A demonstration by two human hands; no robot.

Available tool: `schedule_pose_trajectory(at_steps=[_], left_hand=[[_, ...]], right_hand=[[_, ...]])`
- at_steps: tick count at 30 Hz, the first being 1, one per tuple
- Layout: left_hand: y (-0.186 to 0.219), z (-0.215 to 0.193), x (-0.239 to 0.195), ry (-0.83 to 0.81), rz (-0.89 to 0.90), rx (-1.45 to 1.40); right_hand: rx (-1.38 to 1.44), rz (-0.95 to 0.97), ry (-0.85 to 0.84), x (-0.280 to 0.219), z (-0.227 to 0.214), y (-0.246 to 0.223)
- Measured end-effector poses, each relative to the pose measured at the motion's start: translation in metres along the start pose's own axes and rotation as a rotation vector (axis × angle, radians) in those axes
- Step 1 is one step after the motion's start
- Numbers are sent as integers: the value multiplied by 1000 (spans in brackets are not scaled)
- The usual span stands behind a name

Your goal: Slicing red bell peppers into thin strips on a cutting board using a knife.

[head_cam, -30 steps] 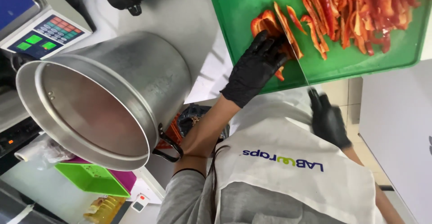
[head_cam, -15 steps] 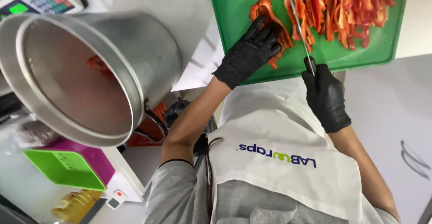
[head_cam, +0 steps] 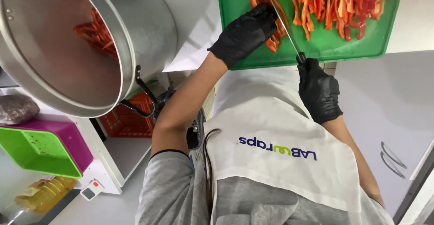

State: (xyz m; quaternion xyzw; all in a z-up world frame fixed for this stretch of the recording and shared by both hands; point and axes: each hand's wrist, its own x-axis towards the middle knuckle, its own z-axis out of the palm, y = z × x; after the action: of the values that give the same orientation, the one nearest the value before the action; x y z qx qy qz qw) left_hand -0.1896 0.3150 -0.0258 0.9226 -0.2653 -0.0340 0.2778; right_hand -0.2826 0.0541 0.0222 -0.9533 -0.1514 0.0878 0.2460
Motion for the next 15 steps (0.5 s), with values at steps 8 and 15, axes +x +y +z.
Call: schedule_pose_trajectory(at_steps=[8, 15], left_hand=[[-11, -6, 3, -35, 62, -23], [-20, 2, 4, -6, 142, 7]], right_hand=[[-54, 49, -55, -6, 16, -9], [-51, 149, -59, 14, 19, -44]])
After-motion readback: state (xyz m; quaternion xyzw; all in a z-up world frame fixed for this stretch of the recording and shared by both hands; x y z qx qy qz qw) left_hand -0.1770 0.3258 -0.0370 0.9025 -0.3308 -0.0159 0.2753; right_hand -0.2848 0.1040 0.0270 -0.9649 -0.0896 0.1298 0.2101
